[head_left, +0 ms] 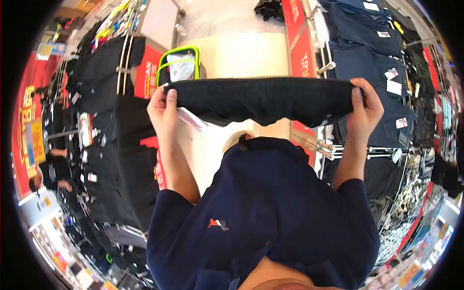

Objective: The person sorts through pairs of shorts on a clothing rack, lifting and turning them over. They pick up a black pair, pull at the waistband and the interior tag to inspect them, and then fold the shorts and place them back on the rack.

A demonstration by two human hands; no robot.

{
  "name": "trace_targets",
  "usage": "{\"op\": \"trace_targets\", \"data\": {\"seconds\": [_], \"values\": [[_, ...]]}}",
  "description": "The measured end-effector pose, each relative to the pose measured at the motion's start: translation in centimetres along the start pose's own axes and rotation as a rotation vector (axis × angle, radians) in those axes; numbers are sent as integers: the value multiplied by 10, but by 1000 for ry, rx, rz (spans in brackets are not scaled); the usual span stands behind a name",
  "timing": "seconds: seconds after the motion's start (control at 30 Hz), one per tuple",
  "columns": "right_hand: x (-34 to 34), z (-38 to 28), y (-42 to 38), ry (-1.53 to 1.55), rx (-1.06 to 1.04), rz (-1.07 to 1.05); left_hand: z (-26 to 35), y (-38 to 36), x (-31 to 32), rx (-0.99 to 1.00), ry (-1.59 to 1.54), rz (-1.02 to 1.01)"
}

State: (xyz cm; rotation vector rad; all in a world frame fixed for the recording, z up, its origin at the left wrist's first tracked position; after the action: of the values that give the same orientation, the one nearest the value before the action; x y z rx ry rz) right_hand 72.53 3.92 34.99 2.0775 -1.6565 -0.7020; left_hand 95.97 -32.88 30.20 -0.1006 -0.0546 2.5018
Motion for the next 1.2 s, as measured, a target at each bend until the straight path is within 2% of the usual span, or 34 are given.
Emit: {"op": "trace_targets", "data": {"seconds": [0.1, 0.17, 0.23, 0.3, 0.37, 0.43, 0.5, 0.53, 0.6, 0.63, 0.67, 0.77, 0.8, 0.83, 0.9, 0.97, 1.03, 1.07, 1.1, 1.17, 1.2], "values": [[29, 19, 23, 305, 49, 173, -9, 43, 29, -50, -48, -97], [56, 18, 42, 312, 52, 144, -14, 68, 49, -105, -164, -194], [93, 11, 61, 251, 80, 111, -21, 86, 73, -40, -174, -264], [144, 5, 70, 93, 49, -75, -31, 91, 101, -169, -244, -309], [211, -10, 72, -14, -153, -388, -28, 96, 126, -273, -286, -411], [267, -12, 63, -135, -353, -531, -30, 109, 130, -400, -424, -634], [293, -16, 66, -244, -380, -570, -10, 126, 126, -486, -668, -770], [304, -14, 72, -235, -345, -600, -7, 140, 121, -462, -676, -774], [320, -8, 79, -229, -316, -622, -9, 165, 117, -236, -437, -809], [326, -5, 82, -225, -299, -632, -8, 175, 115, -123, -317, -823], [329, 1, 83, -212, -238, -707, -9, 182, 116, -117, -299, -807], [328, 19, 100, 13, -83, -623, -22, 210, 123, -214, -231, -827], [324, 29, 101, 94, 117, -670, -25, 219, 126, -147, -190, -793], [318, 30, 106, 108, 80, -652, -25, 225, 131, -152, -163, -799], [305, 47, 108, 131, 186, -666, -21, 241, 142, -163, -97, -800], [291, 74, 110, 191, 269, -566, -24, 260, 153, -144, -40, -779], [274, 97, 113, 147, 272, -477, -21, 278, 161, -90, -132, -689], [266, 113, 114, 148, 280, -449, -18, 285, 162, -189, -268, -662], [257, 141, 111, 116, 326, -419, -23, 299, 157, -219, -357, -616], [244, 213, 92, 57, 418, -359, 8, 312, 149, -231, -528, -566], [241, 258, 72, 50, 557, -279, 20, 319, 142, -265, -601, -464]]}}
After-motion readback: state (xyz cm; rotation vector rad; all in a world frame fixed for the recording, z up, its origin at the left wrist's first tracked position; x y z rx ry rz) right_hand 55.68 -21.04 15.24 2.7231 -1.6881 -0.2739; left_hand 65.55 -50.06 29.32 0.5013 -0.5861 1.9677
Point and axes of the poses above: each hand's wrist, its own y-axis towards the middle knuckle, its own x-axis out of the palm, z = x × y, the point moved 5 cm from there along y, towards the middle knuckle, and after that the axes turned 14 degrees about -x, right-handed, at the moved point
